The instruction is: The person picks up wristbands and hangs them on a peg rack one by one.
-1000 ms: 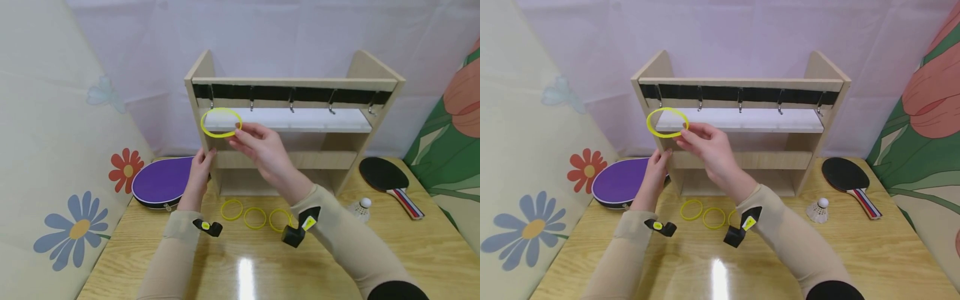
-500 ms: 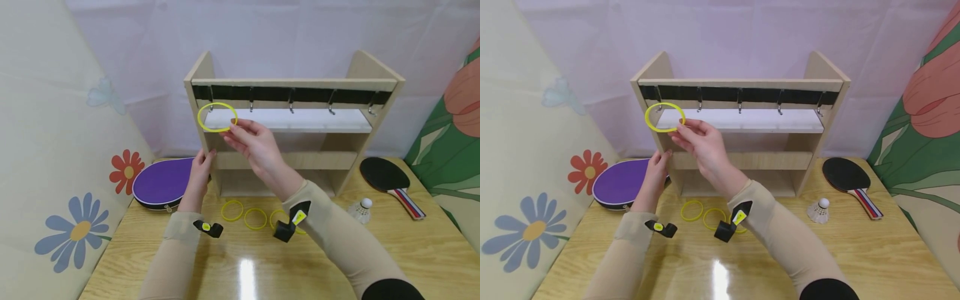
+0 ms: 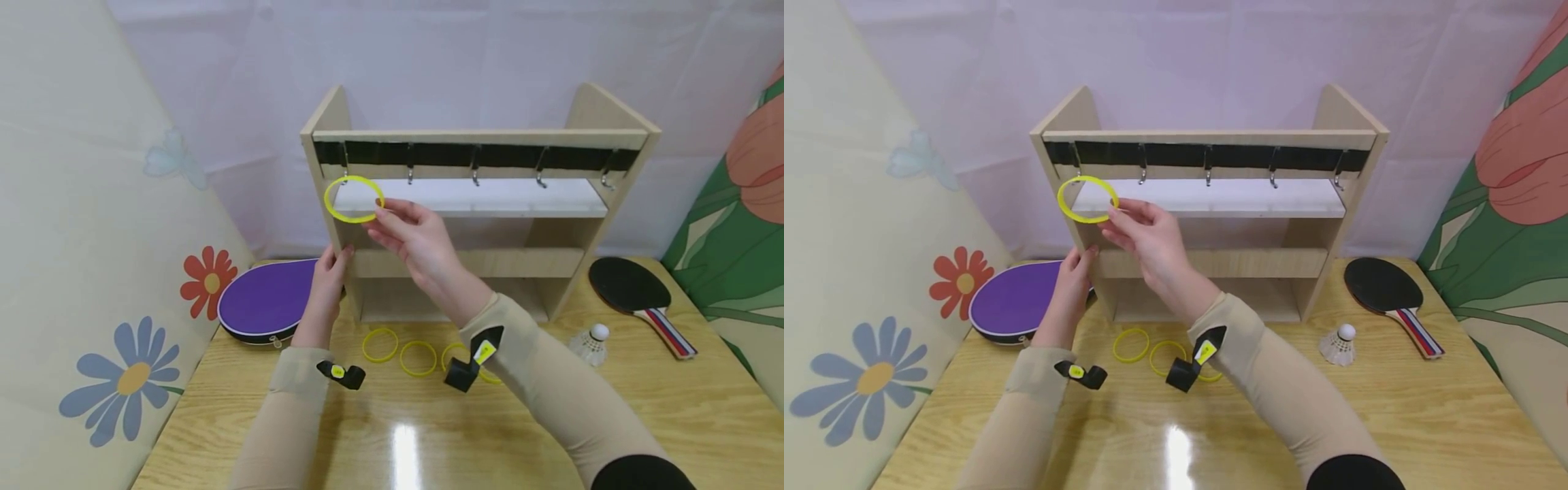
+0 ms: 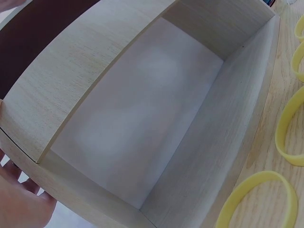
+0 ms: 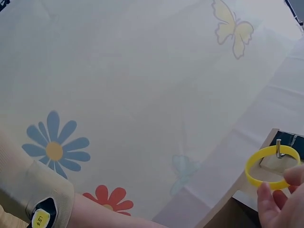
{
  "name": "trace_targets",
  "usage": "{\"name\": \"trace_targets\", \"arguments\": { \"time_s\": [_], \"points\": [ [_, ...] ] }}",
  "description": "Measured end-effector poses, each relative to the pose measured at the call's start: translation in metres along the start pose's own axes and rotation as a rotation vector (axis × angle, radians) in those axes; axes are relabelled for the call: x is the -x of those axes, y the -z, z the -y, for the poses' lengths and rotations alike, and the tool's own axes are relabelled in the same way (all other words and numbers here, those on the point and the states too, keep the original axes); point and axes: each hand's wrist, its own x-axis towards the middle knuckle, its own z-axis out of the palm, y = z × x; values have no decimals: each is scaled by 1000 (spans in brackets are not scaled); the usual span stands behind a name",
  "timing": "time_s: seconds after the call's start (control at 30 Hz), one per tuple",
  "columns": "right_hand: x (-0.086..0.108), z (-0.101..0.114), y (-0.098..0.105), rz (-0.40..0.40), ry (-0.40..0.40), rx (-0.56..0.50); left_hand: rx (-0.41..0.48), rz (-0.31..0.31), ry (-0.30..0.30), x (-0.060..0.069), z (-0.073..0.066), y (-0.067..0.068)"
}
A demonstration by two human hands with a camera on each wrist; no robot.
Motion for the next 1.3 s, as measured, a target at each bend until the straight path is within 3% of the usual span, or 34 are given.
{"name": "trace_targets", "arguments": {
  "time_s": [0.77,1.03,1.3],
  "points": [
    [-5,-6,7,-2,-32,85,14,-6,-2,1,0,-2],
    [-3,-15,23,6,-38,171,27,-16,-20,3,-1,-2],
    [1,-27,52,25,-47,264,15,2,-6,3,-1,-1]
  ]
}}
